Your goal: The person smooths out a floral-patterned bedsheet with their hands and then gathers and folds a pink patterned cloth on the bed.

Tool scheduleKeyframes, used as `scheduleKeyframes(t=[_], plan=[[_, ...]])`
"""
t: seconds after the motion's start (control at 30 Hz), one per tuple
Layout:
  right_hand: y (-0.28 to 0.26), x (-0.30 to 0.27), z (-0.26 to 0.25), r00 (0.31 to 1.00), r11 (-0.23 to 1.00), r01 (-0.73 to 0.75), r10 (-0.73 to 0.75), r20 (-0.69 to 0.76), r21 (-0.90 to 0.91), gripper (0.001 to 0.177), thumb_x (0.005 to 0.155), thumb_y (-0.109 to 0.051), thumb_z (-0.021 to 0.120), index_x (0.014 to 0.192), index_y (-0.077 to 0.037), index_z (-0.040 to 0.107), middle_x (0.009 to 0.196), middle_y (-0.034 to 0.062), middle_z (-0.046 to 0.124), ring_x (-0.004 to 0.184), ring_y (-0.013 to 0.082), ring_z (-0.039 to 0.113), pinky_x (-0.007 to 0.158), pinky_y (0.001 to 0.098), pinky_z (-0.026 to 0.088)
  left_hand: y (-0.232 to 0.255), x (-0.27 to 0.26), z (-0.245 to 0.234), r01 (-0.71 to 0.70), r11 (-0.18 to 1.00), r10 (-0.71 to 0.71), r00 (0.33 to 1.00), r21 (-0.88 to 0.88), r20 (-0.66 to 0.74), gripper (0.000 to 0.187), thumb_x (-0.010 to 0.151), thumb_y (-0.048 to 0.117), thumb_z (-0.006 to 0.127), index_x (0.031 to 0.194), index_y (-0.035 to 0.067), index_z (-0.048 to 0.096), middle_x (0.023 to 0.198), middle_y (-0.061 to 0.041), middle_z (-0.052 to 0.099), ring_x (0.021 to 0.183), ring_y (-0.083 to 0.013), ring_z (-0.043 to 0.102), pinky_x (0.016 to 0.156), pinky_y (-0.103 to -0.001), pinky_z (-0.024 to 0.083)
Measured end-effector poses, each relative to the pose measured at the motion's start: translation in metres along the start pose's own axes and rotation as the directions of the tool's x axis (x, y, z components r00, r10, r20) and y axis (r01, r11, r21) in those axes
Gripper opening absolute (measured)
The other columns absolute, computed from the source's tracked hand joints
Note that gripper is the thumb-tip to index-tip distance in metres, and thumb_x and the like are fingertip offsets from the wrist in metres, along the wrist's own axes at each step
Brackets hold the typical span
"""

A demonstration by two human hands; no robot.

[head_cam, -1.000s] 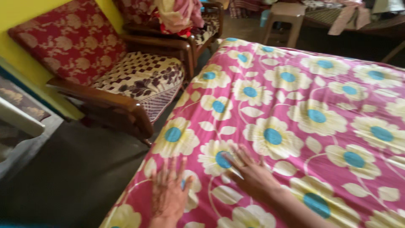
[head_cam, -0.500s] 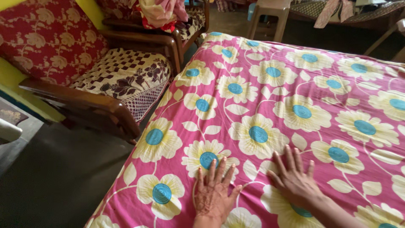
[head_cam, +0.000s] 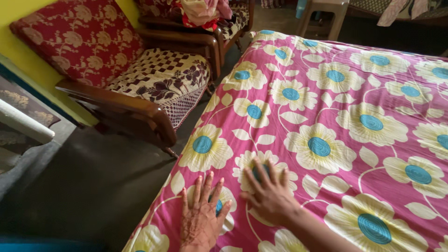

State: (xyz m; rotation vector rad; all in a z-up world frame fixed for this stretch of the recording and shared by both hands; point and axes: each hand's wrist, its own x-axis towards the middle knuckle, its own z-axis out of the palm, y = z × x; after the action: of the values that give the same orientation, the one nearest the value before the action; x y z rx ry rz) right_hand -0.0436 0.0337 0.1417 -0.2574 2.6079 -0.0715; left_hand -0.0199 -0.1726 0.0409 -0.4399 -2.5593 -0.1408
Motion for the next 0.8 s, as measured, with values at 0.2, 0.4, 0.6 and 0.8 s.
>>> scheduleKeyframes(t=[0.2,0.4,0.6,0.8], plan=[[-0.002,-0.013,-0.006,0.984,0.983,0.176,-0.177,0.01,0.041,0.078,0.098,-0.066,0.033,0.163,-0.035,0.006,0.172,0.0049,-0.012,0.158,0.0307,-0.011,0.119,0.0724,-0.005,0.001,-0.003,0.004,0.034,0.999,-0.032,0.996,-0.024,0.085,0.066,0.097,0.06,0.029,0.154,0.028,0.025,0.167,-0.001,0.009,0.15,-0.0262,0.011,0.117,-0.056,0.004],[0.108,-0.033,0.008,0.99,0.998,-0.033,0.04,-0.136,0.052,0.078,0.1,-0.06,0.041,0.163,-0.028,0.008,0.172,0.0106,-0.015,0.153,0.0286,0.008,0.117,0.0773,0.004,0.045,0.027,0.009,-0.086,0.994,0.087,0.996,-0.061,0.01,0.066,0.102,0.063,0.027,0.154,0.023,0.027,0.165,-0.007,0.016,0.151,-0.0274,0.014,0.12,-0.057,0.007],[0.263,-0.08,0.064,0.902,0.925,-0.373,0.381,-0.203,0.079,0.085,0.095,-0.067,0.039,0.165,-0.032,0.006,0.171,0.0164,-0.013,0.154,0.0382,-0.002,0.114,0.0758,0.005,0.151,0.064,0.005,0.053,0.968,0.14,0.696,-0.244,0.704,0.074,0.102,0.067,0.025,0.162,0.026,0.018,0.171,-0.005,0.005,0.158,-0.027,0.003,0.124,-0.055,-0.002],[0.32,-0.094,0.098,0.855,0.893,-0.441,0.45,-0.258,0.095,0.097,0.085,-0.082,0.022,0.165,-0.032,-0.001,0.17,0.0157,-0.016,0.154,0.0331,-0.014,0.111,0.0723,-0.004,0.222,0.049,0.045,-0.151,0.95,0.156,0.988,-0.275,-0.002,0.071,0.097,0.065,0.022,0.158,0.027,0.019,0.166,-0.004,0.01,0.154,-0.027,0.005,0.121,-0.058,0.0]])
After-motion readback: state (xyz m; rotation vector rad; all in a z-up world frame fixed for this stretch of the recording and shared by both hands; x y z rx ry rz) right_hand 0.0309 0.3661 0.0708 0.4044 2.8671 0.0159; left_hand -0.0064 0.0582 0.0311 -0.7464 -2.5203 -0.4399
